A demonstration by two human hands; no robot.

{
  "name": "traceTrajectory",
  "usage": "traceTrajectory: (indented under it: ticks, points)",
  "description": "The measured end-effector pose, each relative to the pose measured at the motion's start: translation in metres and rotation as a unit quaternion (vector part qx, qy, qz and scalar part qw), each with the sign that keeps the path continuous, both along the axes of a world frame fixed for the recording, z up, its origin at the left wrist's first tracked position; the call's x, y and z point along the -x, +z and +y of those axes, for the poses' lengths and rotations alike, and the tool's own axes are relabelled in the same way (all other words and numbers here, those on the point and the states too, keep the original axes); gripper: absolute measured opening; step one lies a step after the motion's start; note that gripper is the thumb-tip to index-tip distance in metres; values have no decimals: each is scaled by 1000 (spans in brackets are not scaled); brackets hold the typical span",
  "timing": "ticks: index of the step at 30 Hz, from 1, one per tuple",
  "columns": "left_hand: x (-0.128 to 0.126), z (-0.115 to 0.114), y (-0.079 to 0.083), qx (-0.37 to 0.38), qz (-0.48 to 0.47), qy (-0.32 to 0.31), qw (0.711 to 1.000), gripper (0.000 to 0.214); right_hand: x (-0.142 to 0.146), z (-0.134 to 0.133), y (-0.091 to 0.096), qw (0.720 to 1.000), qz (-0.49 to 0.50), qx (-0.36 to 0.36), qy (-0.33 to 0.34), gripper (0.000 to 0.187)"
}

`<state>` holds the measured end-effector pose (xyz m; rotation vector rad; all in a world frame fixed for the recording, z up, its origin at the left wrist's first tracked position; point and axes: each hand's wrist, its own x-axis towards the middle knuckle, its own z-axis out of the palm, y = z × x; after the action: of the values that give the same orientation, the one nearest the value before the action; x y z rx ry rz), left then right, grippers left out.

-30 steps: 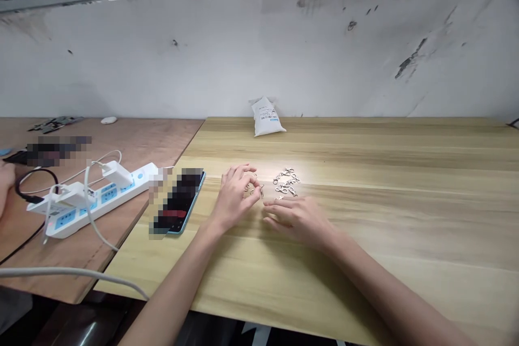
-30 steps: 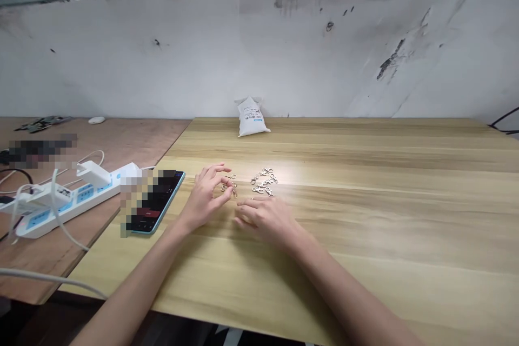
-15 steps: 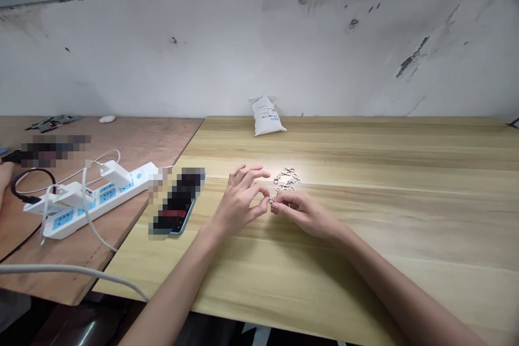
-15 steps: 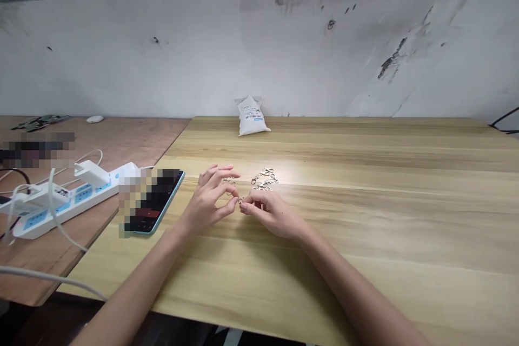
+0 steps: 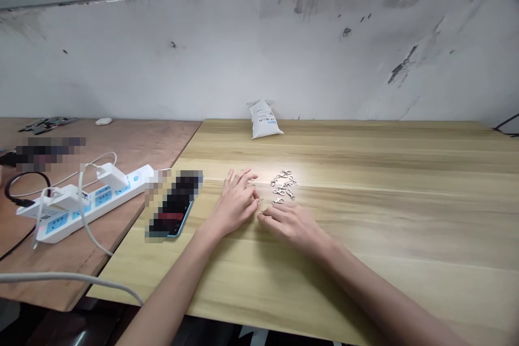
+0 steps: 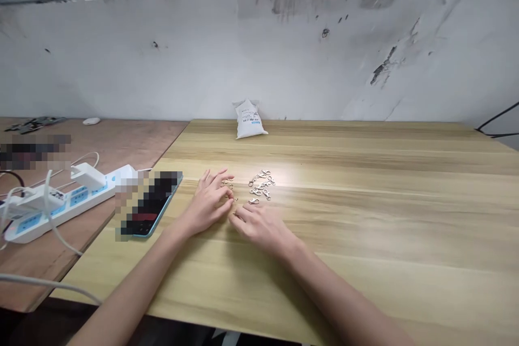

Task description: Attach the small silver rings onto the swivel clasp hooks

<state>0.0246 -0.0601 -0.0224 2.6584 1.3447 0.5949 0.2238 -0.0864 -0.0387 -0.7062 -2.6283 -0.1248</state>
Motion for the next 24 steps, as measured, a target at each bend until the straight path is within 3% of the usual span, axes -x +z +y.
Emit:
traceTrajectory:
  ticks: [4,9,11,13,16,18,21,24]
  points:
    - [10,8,-4,3,-23,15,1000,11,-7,5,1,999,-15,12,-37,23]
    - [19,14,-11,38,-74,26,996,12,-17,14,3,994,35,66,-83,22]
    - [19,15,-16,39,-100,51,993,20,-18,18,-2,988,54,74,-123,44]
    - [15,18,-22,51,-79,63,994,40,-17,24,-9,982,46,91,-160,84]
    - [6,33,-30,61,-23,65,996,69,-15,42,-20,968,24,131,-211,107]
    - [-1,50,-32,68,-1,47,997,64,-13,57,-22,959,13,152,-239,102]
    - [-9,76,-31,68,11,0,998,52,-10,77,-19,963,-5,153,-223,73]
    - [-13,89,-31,63,9,-10,998,50,-8,84,-18,969,-9,143,-202,61]
